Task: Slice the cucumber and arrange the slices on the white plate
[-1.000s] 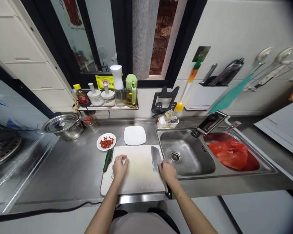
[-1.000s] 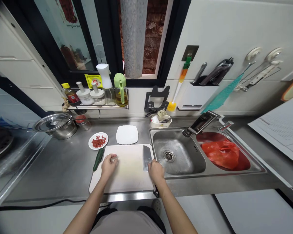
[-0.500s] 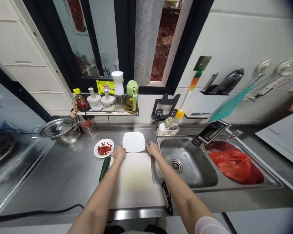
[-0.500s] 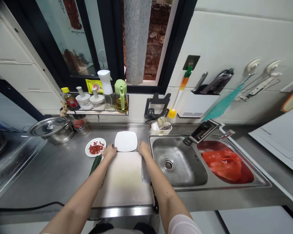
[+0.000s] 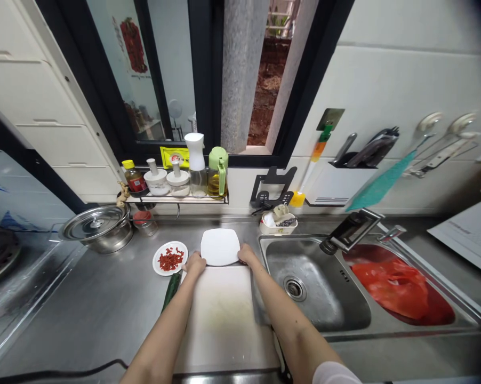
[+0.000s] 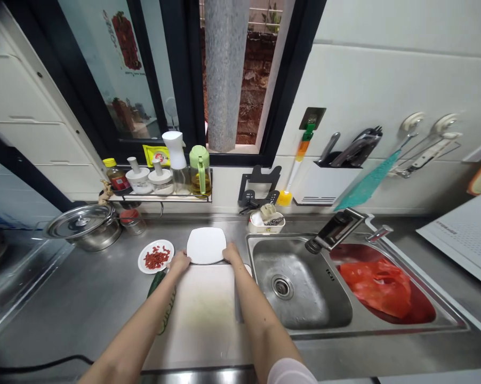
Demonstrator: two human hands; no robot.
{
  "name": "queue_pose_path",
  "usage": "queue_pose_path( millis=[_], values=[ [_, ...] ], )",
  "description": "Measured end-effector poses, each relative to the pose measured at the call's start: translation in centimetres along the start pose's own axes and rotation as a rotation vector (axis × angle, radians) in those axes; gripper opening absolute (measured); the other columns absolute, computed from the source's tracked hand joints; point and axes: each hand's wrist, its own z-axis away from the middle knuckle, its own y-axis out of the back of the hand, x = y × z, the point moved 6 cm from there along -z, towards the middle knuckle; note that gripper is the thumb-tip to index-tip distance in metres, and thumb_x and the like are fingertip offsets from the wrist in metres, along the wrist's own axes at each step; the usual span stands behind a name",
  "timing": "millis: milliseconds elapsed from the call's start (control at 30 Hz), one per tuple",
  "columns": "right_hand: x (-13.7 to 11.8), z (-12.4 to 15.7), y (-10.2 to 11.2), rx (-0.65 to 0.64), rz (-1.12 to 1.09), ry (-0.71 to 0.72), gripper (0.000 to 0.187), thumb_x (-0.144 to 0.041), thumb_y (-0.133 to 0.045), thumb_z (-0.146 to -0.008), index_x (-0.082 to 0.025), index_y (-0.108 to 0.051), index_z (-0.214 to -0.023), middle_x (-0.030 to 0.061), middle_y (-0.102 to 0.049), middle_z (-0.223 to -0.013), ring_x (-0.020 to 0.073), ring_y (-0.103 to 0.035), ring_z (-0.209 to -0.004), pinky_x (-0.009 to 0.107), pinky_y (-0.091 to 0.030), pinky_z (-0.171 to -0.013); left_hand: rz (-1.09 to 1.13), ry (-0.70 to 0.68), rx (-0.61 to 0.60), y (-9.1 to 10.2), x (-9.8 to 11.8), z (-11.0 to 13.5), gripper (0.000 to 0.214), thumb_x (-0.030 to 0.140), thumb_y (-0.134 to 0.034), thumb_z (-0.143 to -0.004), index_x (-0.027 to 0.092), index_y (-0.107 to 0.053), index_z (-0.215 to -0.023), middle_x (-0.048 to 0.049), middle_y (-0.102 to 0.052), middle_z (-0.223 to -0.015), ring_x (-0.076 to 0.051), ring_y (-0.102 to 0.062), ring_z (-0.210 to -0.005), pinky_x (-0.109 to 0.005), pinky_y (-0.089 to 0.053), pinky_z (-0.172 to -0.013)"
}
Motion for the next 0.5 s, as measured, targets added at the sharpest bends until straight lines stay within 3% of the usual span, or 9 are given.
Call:
queue_pose_path(
  millis=[133,267,500],
  values=[
    [0.3,1.3,0.7,0.002,-0.107,0.001,0.018,-0.008,-0.055,-0.068,-0.013,-0.061,-0.085,-0.0028,-0.052,-0.045,0.0118,-0.050,-0.042,0.020,-0.035,-0.044,0.061,-0.037,0.017,1.4,-0.2,1.5,0.032,0.016,-0.055,-0.069,0.024,-0.062,-0.100,-0.0073,-0.070,-0.098,-0.028,-0.063,-0.099,-0.043,-0.037,-0.088],
    [1.5,4.6,1.3,0.009,-0.200,0.025,0.024,-0.006,-0.051,-0.068,-0.016,-0.054,-0.090,-0.0079,-0.047,-0.046,0.0086,-0.044,-0.040,0.018,-0.032,-0.043,0.121,-0.112,0.019,2.1,-1.4,4.8,0.028,0.020,-0.054,-0.071,0.022,-0.060,-0.098,-0.0020,-0.068,-0.084,-0.022,-0.063,-0.085,-0.035,-0.039,-0.079],
    [6.1,12.8,-0.7,-0.041,-0.474,0.089,0.017,-0.010,-0.046,-0.069,-0.021,-0.042,-0.082,-0.0110,-0.041,-0.049,0.0081,-0.042,-0.042,0.018,-0.030,-0.045,0.199,-0.217,-0.032,0.4,-6.3,11.7,0.025,0.018,-0.057,-0.071,0.021,-0.057,-0.096,0.0041,-0.060,-0.073,-0.014,-0.059,-0.071,-0.022,-0.039,-0.065]
  ],
)
